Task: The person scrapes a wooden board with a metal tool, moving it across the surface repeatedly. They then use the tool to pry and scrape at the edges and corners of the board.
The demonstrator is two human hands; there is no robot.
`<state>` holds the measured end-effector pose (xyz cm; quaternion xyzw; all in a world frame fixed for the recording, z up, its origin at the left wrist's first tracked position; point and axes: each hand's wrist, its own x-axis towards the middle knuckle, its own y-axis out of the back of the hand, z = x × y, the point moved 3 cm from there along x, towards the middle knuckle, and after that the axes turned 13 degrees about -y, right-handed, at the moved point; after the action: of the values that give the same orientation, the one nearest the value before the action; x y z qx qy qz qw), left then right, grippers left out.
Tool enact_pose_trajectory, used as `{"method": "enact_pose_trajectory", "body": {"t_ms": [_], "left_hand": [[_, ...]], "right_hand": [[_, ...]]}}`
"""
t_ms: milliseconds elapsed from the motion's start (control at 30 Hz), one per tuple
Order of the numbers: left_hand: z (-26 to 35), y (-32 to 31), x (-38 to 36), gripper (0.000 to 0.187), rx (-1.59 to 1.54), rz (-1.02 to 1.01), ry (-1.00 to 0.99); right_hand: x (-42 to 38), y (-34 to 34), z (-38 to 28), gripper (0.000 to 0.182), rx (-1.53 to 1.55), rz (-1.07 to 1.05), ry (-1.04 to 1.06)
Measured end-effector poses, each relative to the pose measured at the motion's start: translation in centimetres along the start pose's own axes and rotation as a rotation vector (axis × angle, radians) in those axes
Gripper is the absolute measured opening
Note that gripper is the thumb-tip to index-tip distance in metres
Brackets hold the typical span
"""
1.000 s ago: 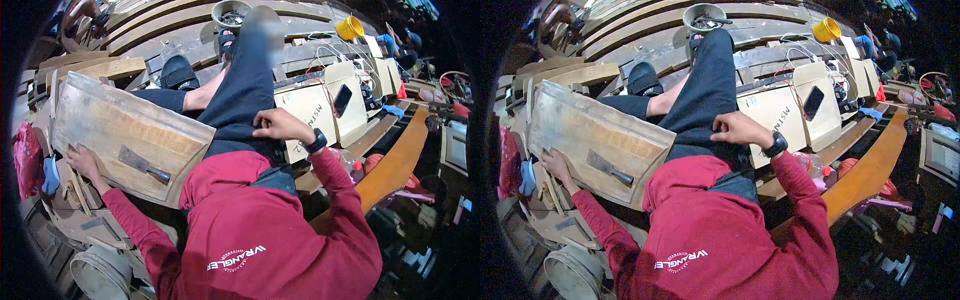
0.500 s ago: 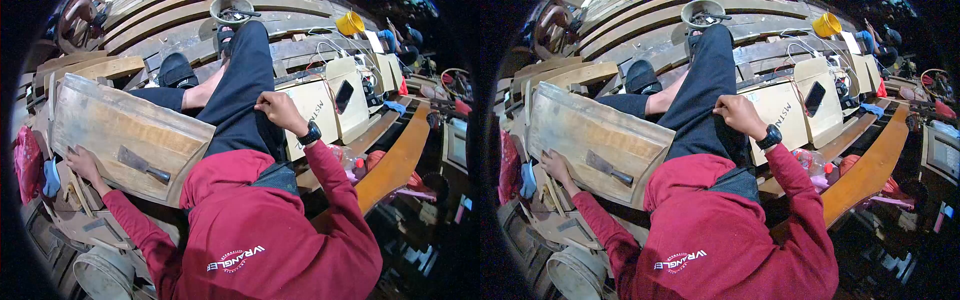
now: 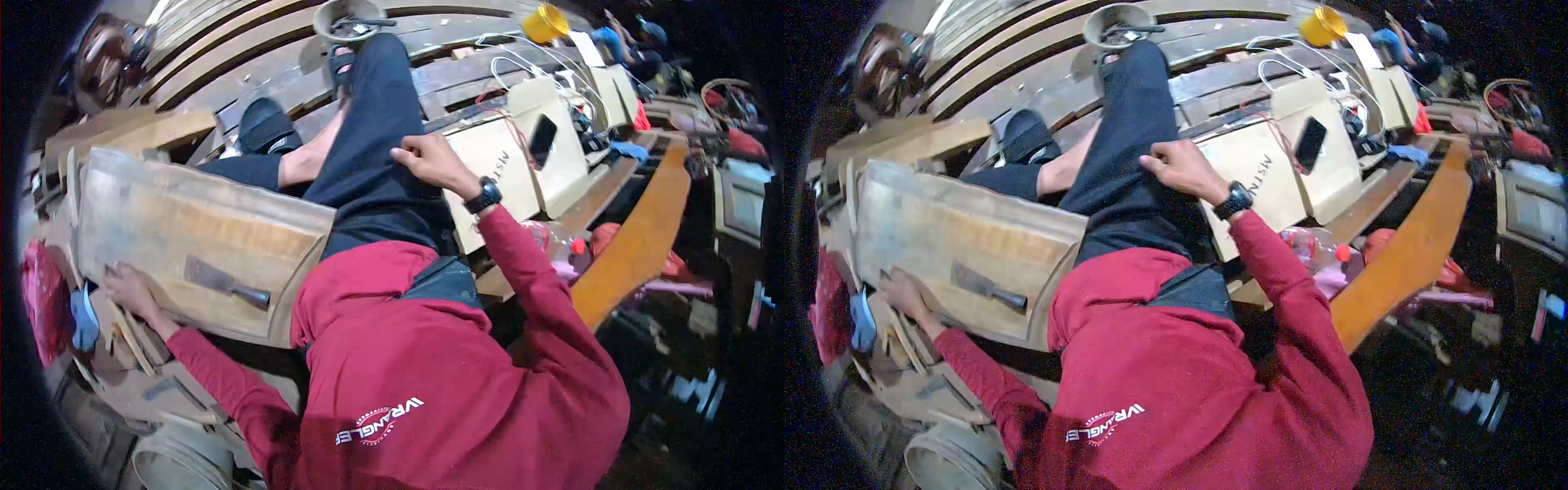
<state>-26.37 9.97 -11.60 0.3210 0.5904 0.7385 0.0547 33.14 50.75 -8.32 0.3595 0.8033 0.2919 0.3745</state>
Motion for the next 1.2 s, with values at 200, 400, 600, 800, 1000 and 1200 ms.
{"method": "enact_pose_trajectory", "body": {"t_ms": [200,400,600,800,1000,1200], "left_hand": [[-2.1,-0.6,0.8,0.06,0.022,0.006,-0.128],[3.6,2.7,3.7,0.052,-0.152,-0.058,-0.151],[25.8,15.2,2.3,0.047,-1.308,-0.24,-0.23],[47.0,29.8,-14.8,0.069,-2.258,-1.082,-0.712],[43.5,31.1,-21.7,0.077,-1.92,-1.63,-1.548],[30.9,27.0,-14.6,0.057,-0.509,-1.181,-1.204]], "right_hand": [[0.0,-2.2,-1.3,0.031,-0.101,0.41,0.223],[-0.7,-3.5,-2.0,0.025,-0.101,0.547,0.275],[-0.3,-3.9,-1.9,0.026,-0.132,0.566,0.236],[0.2,-4.6,-2.6,0.027,-0.134,0.63,0.196],[-0.6,-4.0,-2.0,0.027,0.052,0.583,0.256],[0.0,-4.5,-1.9,0.028,-0.063,0.579,0.151]]}}
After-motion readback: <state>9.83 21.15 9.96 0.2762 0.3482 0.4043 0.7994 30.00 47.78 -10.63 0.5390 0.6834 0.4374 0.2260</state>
